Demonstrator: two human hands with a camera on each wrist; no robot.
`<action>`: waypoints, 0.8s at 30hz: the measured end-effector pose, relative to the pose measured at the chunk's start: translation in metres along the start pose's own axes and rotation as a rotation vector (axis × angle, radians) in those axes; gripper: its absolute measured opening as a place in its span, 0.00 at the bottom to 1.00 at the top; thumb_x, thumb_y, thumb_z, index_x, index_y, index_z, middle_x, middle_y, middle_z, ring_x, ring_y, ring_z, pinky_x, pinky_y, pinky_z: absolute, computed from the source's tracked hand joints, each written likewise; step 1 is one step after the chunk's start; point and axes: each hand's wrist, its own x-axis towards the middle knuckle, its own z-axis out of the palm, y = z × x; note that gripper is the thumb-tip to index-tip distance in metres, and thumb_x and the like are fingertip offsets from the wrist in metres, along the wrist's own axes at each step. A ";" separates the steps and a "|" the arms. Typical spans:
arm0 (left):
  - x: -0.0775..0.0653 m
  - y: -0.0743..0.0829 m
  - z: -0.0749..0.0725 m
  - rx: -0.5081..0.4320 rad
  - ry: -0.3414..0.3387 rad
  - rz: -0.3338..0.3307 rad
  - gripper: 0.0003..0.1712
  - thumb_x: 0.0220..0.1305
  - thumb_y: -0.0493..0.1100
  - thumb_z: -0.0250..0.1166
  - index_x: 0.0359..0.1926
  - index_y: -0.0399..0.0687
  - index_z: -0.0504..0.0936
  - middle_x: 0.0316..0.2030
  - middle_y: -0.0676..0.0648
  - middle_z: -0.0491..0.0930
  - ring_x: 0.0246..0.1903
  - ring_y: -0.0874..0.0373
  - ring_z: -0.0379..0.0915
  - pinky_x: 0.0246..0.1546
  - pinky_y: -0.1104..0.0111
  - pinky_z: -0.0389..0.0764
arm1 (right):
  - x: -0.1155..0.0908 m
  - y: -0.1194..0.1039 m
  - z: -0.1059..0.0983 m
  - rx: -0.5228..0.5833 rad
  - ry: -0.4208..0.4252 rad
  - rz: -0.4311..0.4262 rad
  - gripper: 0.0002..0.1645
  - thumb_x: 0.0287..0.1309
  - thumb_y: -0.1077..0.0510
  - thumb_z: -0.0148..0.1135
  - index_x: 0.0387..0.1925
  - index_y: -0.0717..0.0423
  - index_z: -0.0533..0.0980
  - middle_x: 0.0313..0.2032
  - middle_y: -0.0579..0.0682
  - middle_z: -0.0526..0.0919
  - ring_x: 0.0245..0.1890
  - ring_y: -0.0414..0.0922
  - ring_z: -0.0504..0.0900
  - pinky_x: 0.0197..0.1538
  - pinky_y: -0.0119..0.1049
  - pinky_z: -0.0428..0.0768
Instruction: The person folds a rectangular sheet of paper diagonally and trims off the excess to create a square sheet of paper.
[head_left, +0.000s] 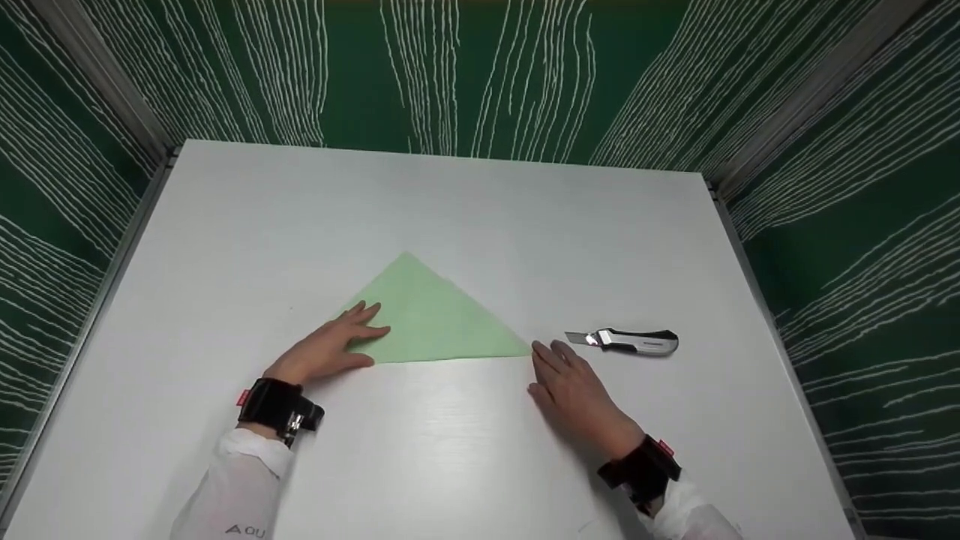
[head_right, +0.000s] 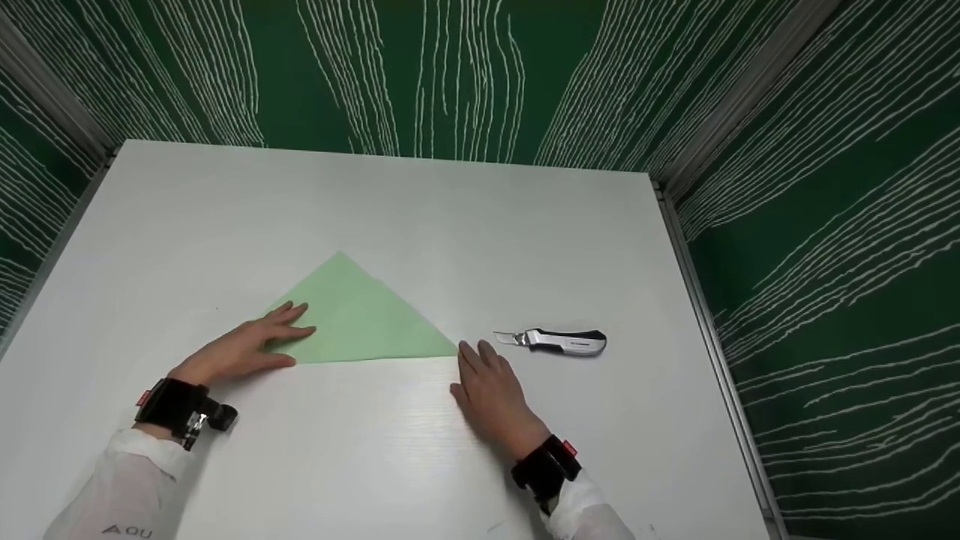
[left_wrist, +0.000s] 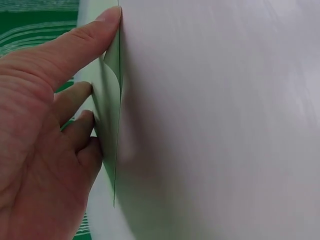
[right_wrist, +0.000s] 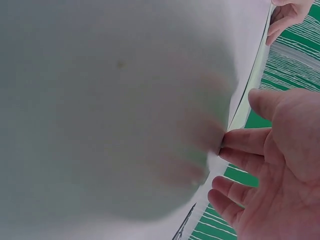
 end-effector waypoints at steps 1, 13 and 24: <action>-0.001 0.002 0.000 0.005 0.008 -0.015 0.32 0.58 0.46 0.66 0.64 0.55 0.70 0.74 0.48 0.49 0.74 0.46 0.38 0.69 0.46 0.53 | 0.000 0.000 0.000 -0.008 0.004 -0.004 0.30 0.62 0.49 0.57 0.60 0.64 0.70 0.63 0.57 0.71 0.64 0.58 0.67 0.61 0.53 0.70; -0.001 0.032 0.022 0.073 0.274 -0.208 0.15 0.61 0.49 0.64 0.31 0.40 0.77 0.67 0.36 0.62 0.65 0.42 0.62 0.55 0.56 0.73 | 0.003 0.002 -0.001 -0.011 -0.019 -0.011 0.30 0.62 0.50 0.57 0.60 0.64 0.70 0.63 0.58 0.71 0.62 0.59 0.68 0.57 0.53 0.73; -0.003 0.031 0.022 0.086 0.264 -0.213 0.13 0.63 0.44 0.62 0.26 0.39 0.78 0.70 0.33 0.53 0.71 0.36 0.46 0.56 0.55 0.73 | 0.004 0.003 0.000 -0.040 0.000 -0.039 0.29 0.61 0.51 0.59 0.58 0.64 0.71 0.62 0.57 0.72 0.59 0.58 0.70 0.53 0.52 0.75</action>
